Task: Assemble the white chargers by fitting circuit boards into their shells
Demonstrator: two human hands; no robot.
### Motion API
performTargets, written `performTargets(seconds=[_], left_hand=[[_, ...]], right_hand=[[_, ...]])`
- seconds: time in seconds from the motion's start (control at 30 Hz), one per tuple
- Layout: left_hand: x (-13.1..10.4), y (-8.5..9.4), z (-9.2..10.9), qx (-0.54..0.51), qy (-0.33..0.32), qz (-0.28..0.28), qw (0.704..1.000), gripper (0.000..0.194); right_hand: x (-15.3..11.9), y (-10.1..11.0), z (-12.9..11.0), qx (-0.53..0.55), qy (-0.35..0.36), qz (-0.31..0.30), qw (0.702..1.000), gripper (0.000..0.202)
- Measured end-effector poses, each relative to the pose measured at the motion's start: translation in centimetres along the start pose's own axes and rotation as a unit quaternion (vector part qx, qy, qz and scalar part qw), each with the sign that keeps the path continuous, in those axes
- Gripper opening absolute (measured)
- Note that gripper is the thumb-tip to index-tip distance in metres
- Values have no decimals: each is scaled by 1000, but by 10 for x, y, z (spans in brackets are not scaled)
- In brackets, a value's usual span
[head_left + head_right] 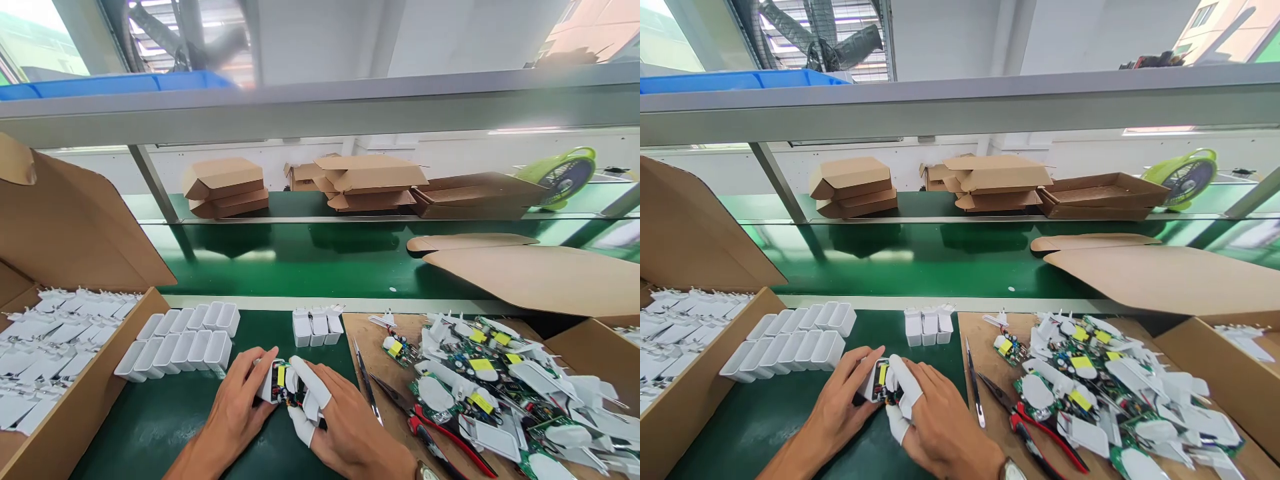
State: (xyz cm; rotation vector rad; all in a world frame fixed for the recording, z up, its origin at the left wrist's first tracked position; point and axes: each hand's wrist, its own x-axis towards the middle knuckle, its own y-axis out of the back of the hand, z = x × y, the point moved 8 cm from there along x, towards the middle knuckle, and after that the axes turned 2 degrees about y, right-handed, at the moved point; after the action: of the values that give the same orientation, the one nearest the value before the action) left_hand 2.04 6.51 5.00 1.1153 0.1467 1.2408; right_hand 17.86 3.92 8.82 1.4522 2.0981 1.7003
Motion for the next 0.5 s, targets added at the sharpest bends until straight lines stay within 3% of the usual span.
performTargets(seconds=[0.5], left_hand=[[2, 1, 3, -17, -4, 0, 1000, 63]], right_hand=[[-3, -1, 3, -10, -1, -23, 1000, 78]])
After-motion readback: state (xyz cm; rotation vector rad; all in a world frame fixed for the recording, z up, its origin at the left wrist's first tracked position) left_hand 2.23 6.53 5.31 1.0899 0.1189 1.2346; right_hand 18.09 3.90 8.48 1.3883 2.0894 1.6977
